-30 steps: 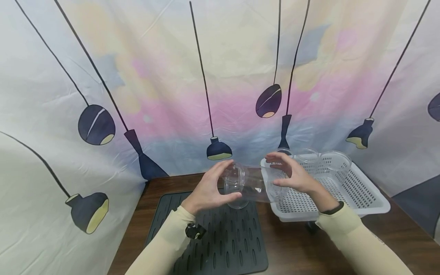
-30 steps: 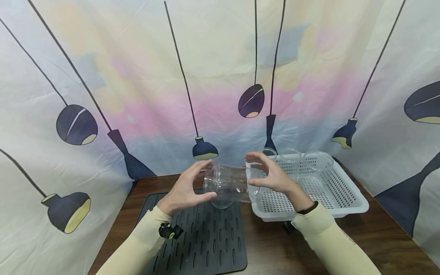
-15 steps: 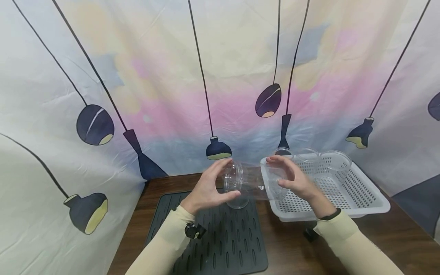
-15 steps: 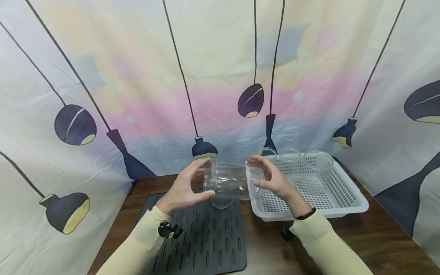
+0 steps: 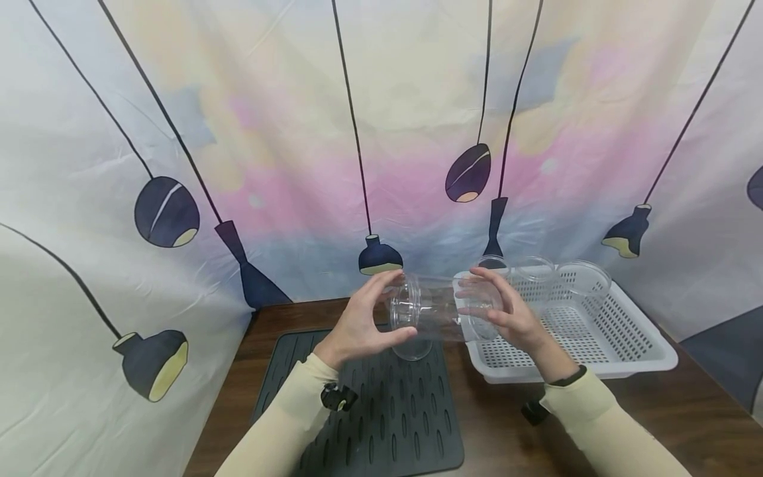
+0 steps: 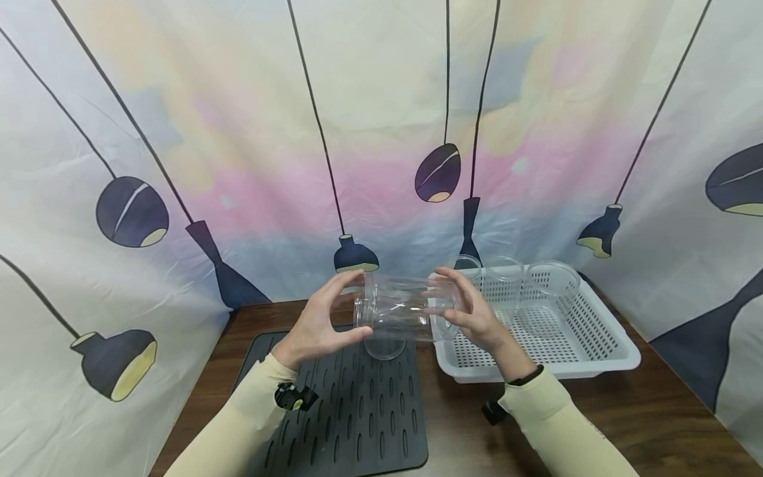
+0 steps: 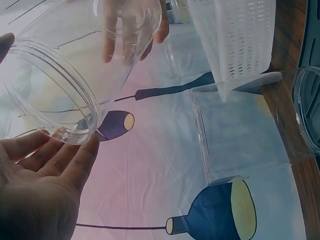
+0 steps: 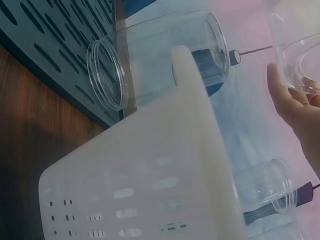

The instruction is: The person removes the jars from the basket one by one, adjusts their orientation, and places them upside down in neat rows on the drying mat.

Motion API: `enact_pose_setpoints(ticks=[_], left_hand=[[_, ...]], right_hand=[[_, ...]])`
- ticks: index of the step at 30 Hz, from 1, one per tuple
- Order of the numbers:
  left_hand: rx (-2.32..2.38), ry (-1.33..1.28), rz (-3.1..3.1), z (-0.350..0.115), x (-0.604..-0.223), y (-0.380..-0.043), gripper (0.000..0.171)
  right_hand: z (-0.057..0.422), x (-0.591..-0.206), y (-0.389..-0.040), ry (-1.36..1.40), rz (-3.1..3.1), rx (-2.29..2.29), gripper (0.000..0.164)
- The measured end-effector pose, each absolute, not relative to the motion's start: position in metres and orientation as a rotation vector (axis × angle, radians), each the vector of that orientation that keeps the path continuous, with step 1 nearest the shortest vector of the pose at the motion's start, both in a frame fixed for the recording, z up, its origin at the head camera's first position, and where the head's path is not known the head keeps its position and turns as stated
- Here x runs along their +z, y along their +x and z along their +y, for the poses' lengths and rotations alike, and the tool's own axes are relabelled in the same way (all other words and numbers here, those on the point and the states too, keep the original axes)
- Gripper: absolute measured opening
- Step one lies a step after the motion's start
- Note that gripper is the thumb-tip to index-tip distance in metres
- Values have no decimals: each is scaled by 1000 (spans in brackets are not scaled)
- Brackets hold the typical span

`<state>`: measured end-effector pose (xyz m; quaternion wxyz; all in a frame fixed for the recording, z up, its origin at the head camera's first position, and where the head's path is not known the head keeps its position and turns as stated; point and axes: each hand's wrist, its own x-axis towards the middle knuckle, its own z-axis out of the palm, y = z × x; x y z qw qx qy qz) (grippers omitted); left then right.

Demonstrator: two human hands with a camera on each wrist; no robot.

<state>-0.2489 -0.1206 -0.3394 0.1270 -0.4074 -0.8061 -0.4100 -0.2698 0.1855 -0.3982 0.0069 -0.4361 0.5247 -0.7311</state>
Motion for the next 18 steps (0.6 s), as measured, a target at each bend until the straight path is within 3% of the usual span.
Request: enact_pose_setpoints(ticks=[18], left_hand=[[-1240,-1219,-2243,-120,-342,-249,87]], right_hand=[[181,-397,-268,-1346,1569,-2450,65]])
